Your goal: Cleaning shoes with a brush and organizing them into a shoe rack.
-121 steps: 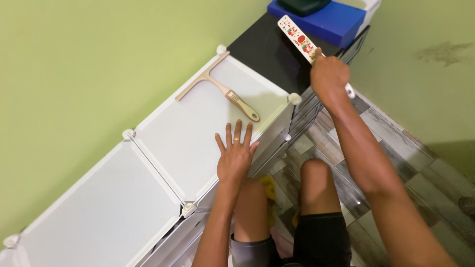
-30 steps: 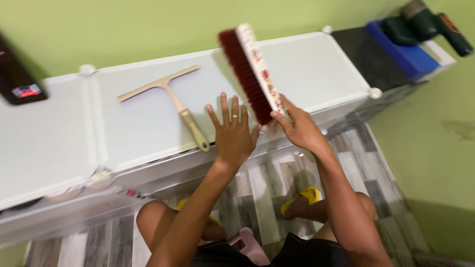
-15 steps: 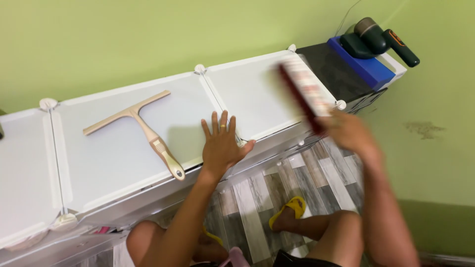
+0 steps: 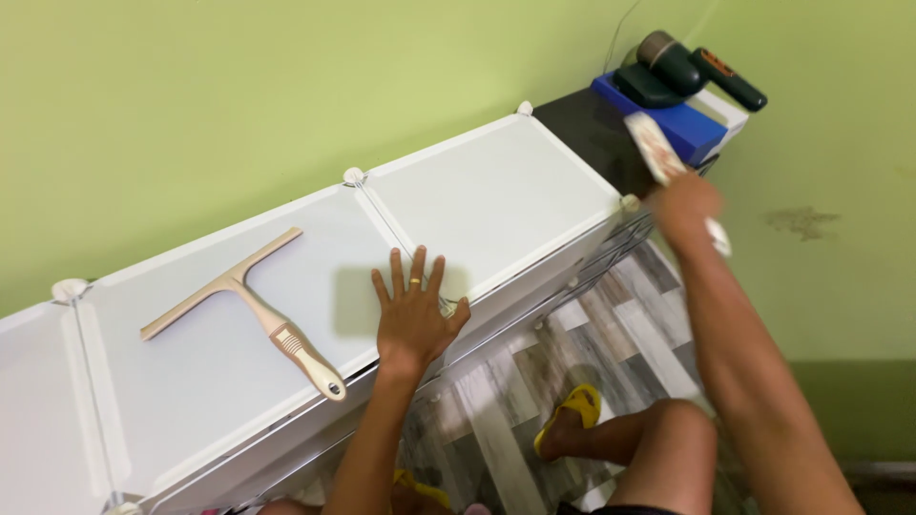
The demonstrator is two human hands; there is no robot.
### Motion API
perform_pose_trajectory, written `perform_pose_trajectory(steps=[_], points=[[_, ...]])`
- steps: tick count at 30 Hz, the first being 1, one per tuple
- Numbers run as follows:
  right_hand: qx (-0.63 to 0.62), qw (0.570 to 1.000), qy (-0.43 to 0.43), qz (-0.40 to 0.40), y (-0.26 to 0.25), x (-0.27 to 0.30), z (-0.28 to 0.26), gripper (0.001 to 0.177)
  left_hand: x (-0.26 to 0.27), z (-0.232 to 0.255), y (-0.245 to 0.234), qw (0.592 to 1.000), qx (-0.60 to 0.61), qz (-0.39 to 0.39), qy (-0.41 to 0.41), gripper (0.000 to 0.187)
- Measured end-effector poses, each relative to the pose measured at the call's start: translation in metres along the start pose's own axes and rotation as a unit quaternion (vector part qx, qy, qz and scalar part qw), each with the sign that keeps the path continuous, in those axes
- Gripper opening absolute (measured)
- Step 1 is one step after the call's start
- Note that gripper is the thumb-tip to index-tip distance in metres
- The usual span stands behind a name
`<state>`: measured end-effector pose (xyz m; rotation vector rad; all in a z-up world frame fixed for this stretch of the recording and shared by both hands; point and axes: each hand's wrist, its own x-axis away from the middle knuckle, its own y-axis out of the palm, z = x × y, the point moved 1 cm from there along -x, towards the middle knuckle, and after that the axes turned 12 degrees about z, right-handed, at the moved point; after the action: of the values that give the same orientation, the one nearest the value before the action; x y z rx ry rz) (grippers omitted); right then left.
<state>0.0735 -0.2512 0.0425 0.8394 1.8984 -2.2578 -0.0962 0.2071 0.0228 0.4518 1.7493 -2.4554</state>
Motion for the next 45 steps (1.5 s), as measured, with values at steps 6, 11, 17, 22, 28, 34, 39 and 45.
perform_pose_trajectory(steps=[6,11,17,22,28,34,39,45], points=[[-0.170,0.978,0.073,-0.095,-0.073,0.088,0.016,0.051,-0.004,0.005,0.021,0.997,-0.005,-0.011,0.070,0.062],[-0.245,0.955,-0.164,-0.007,-0.046,0.115,0.048,0.048,-0.003,0.003,0.031,0.993,0.064,-0.021,0.093,0.055],[-0.232,0.961,0.147,0.040,0.020,0.168,0.090,0.047,0.005,0.011,0.033,0.983,0.072,0.078,0.151,0.048],[-0.443,0.866,0.223,0.063,0.050,0.293,-0.005,0.048,0.021,0.035,0.060,0.952,0.045,0.183,0.242,0.048],[-0.477,0.781,0.402,-0.031,-0.007,0.370,-0.016,0.048,0.043,0.096,0.081,0.971,-0.017,0.147,0.188,0.066],[-0.406,0.813,0.415,-0.045,-0.053,0.344,0.011,0.051,0.028,0.117,0.096,0.982,-0.019,0.139,0.129,0.072],[-0.506,0.811,0.258,0.141,-0.046,0.339,0.043,0.042,0.005,0.131,0.074,0.992,0.043,0.097,0.071,0.061],[-0.535,0.802,0.196,0.178,-0.098,0.304,0.079,0.040,0.013,0.129,0.068,0.981,0.135,0.102,0.097,0.034]])
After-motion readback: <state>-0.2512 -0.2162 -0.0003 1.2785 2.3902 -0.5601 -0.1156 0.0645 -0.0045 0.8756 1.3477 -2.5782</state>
